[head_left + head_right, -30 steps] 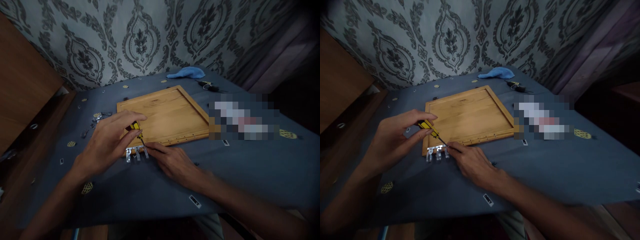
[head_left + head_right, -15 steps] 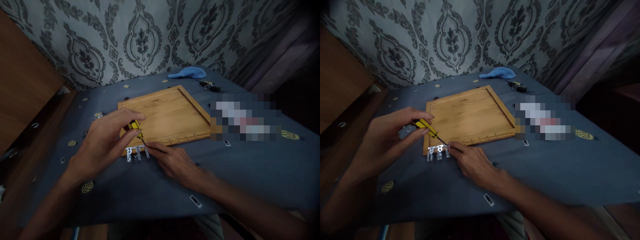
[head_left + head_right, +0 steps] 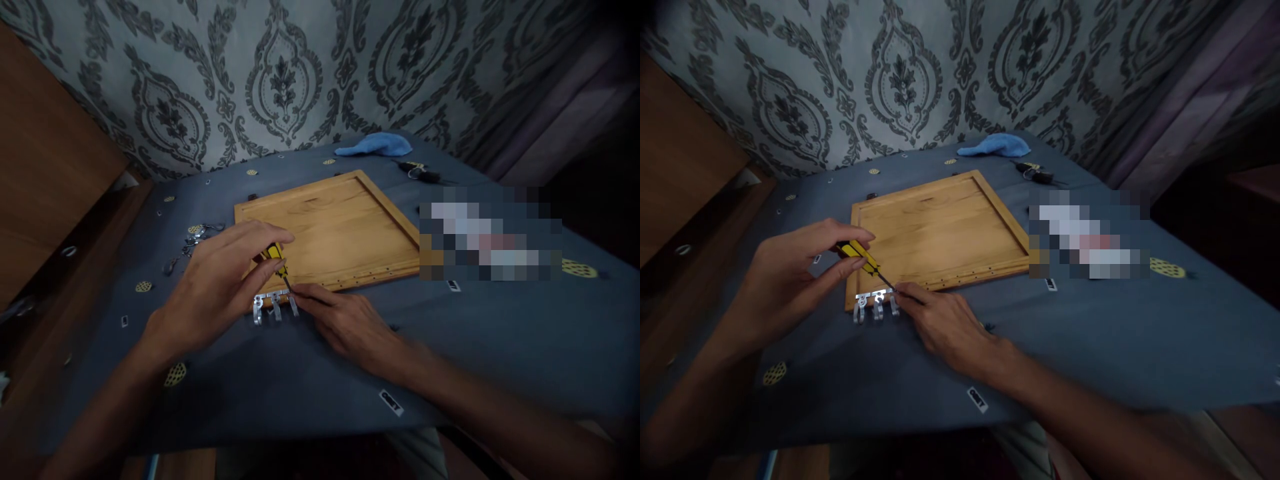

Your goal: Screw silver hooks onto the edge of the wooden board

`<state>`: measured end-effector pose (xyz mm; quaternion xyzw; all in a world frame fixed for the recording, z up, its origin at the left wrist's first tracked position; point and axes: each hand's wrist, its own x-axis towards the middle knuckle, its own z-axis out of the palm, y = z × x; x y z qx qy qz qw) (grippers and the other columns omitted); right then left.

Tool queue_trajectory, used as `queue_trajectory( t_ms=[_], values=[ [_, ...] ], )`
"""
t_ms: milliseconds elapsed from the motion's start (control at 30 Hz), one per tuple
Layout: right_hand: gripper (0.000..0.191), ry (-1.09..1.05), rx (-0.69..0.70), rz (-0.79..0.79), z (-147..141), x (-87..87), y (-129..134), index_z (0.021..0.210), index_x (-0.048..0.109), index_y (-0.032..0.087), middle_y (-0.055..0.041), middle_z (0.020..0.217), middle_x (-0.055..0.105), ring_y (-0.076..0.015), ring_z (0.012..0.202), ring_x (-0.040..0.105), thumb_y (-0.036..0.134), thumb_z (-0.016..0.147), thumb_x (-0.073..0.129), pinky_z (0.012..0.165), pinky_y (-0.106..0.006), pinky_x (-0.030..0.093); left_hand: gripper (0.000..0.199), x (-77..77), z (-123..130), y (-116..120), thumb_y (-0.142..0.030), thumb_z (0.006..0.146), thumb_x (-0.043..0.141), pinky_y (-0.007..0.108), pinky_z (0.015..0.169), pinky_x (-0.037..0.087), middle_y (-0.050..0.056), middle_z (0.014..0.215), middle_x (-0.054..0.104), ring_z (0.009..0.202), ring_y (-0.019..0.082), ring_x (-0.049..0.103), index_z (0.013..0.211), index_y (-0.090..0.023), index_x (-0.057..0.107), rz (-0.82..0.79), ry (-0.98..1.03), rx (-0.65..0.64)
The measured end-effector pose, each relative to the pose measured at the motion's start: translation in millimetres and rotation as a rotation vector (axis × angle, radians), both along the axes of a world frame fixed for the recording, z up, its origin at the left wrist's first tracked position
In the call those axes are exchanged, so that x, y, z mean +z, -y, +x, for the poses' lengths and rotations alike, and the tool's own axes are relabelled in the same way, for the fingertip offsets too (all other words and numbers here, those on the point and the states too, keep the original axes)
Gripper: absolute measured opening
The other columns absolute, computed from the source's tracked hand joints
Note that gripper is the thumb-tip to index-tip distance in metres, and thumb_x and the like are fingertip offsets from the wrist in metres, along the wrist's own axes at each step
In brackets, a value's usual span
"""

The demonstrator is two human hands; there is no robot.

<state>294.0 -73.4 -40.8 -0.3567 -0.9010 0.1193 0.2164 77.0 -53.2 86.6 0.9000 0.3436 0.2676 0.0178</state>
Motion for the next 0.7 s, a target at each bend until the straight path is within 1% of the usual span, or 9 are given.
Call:
queue_trajectory(
  t_ms=[67, 167, 267, 400, 467, 567, 633, 700],
  values=[
    [0.059, 0.000, -0.003, 0.001, -0.3, -0.7, -0.1, 0.136, 0.067, 0.019, -0.0132, 0.141, 0.068, -0.0276, 0.101, 0.077, -0.004, 0.084, 0.053, 0.075, -0.038, 0.066, 0.019, -0.3, -0.5, 0.0, -0.015, 0.101, 0.059, 0.029, 0.096, 0.058, 0.006, 0.112, 0.078, 0.107, 0.019, 0.074, 0.118, -0.016, 0.066, 0.006, -0.006, -0.002],
    [0.060, 0.001, -0.002, -0.001, -0.1, -1.6, -0.4, 0.137, 0.066, 0.019, -0.0124, 0.140, 0.068, -0.0260, 0.103, 0.076, -0.005, 0.084, 0.053, 0.077, -0.036, 0.065, 0.020, -0.1, -1.6, -0.1, -0.015, 0.101, 0.058, 0.029, 0.097, 0.058, 0.006, 0.114, 0.077, 0.108, 0.019, 0.073, 0.119, -0.016, 0.066, 0.001, -0.027, 0.003],
    [0.059, 0.008, 0.001, -0.001, 0.6, -1.9, -0.6, 0.138, 0.065, 0.019, -0.0123, 0.140, 0.068, -0.0258, 0.105, 0.076, -0.003, 0.085, 0.053, 0.078, -0.035, 0.065, 0.020, 0.4, -2.4, -0.1, -0.015, 0.102, 0.057, 0.028, 0.099, 0.057, 0.007, 0.115, 0.076, 0.110, 0.019, 0.073, 0.120, -0.015, 0.065, -0.007, -0.048, -0.006],
    [0.058, 0.032, -0.008, 0.013, 0.3, -1.4, -1.0, 0.137, 0.066, 0.017, -0.0124, 0.140, 0.069, -0.0276, 0.101, 0.077, -0.004, 0.084, 0.053, 0.073, -0.036, 0.065, 0.022, -1.0, -1.5, -0.1, -0.015, 0.102, 0.058, 0.029, 0.100, 0.056, 0.008, 0.115, 0.076, 0.109, 0.019, 0.073, 0.122, -0.014, 0.065, 0.008, -0.055, -0.001],
    [0.060, 0.036, -0.010, 0.011, -0.2, -1.0, -1.0, 0.137, 0.066, 0.018, -0.0116, 0.141, 0.068, -0.0270, 0.100, 0.077, -0.004, 0.084, 0.054, 0.073, -0.036, 0.065, 0.023, -2.9, -0.2, -0.6, -0.016, 0.102, 0.057, 0.029, 0.097, 0.057, 0.008, 0.115, 0.076, 0.107, 0.019, 0.073, 0.125, -0.014, 0.064, 0.041, -0.067, 0.009],
    [0.062, 0.017, -0.005, 0.000, -0.1, -0.7, -0.5, 0.139, 0.065, 0.020, -0.0114, 0.142, 0.067, -0.0270, 0.103, 0.076, -0.005, 0.083, 0.055, 0.075, -0.037, 0.065, 0.026, -5.9, 2.5, -1.9, -0.019, 0.104, 0.056, 0.028, 0.088, 0.058, 0.007, 0.109, 0.074, 0.099, 0.019, 0.072, 0.128, -0.015, 0.063, 0.097, -0.095, 0.042],
    [0.061, 0.002, -0.003, -0.002, 0.2, -1.0, -0.2, 0.139, 0.065, 0.020, -0.0125, 0.142, 0.067, -0.0276, 0.104, 0.076, -0.004, 0.084, 0.055, 0.077, -0.038, 0.066, 0.025, -7.2, 4.2, -2.2, -0.020, 0.103, 0.059, 0.028, 0.083, 0.058, 0.006, 0.103, 0.073, 0.094, 0.019, 0.072, 0.127, -0.016, 0.064, 0.125, -0.089, 0.069],
    [0.059, 0.001, -0.002, 0.003, 0.3, -1.9, -0.3, 0.138, 0.066, 0.018, -0.0135, 0.141, 0.068, -0.0283, 0.105, 0.076, -0.004, 0.085, 0.054, 0.078, -0.039, 0.066, 0.023, -7.7, 5.8, -1.4, -0.019, 0.101, 0.062, 0.027, 0.082, 0.058, 0.005, 0.101, 0.074, 0.093, 0.018, 0.072, 0.124, -0.017, 0.066, 0.140, -0.065, 0.076]
  ],
)
